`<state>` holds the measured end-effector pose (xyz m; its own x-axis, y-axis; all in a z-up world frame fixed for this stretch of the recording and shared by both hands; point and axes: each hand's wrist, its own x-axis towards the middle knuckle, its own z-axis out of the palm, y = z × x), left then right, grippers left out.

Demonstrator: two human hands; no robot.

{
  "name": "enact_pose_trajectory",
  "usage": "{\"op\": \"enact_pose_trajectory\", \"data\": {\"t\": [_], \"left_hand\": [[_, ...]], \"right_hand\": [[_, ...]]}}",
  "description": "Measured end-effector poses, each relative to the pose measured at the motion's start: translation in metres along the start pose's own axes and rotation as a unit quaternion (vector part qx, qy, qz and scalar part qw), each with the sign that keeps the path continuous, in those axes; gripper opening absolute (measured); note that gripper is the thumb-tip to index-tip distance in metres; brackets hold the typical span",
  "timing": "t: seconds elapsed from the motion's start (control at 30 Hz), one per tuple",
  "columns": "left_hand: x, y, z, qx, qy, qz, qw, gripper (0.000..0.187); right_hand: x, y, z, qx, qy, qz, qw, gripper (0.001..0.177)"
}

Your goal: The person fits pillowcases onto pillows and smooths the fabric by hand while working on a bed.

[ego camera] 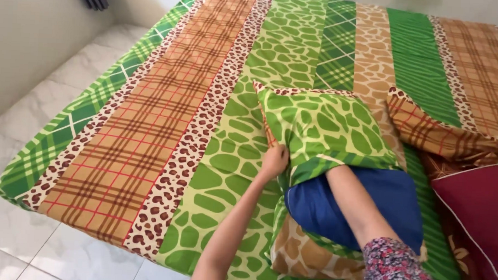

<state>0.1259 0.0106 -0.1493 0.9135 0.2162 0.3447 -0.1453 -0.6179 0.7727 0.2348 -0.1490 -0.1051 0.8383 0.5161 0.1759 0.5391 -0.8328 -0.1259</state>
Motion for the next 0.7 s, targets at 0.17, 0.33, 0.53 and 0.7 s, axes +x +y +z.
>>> {"op": "enact_pose_trajectory", "data": {"t": [0.17,0.33,0.53,0.7], "left_hand": [[-0.015,0.02,-0.053,-0.282,-0.142,-0.113,0.942,0.017],[-0.033,0.055,-0.066,-0.239,-0.115,0.062,0.962,0.016],[-0.051,0.028,-0.06,-0.275,-0.086,0.007,0.958,0.02],[-0.052,-0.016,-0.065,-0.233,-0.103,-0.023,0.967,0.016]], "right_hand": [[0.025,-0.009,0.0,0.004,0.004,-0.008,1.0,0.038],[0.07,-0.044,0.01,0.015,0.011,-0.027,0.999,0.039],[0.113,-0.07,0.022,0.023,0.031,-0.028,0.999,0.041],[0.103,-0.091,0.053,0.032,0.014,-0.045,0.998,0.042]]}}
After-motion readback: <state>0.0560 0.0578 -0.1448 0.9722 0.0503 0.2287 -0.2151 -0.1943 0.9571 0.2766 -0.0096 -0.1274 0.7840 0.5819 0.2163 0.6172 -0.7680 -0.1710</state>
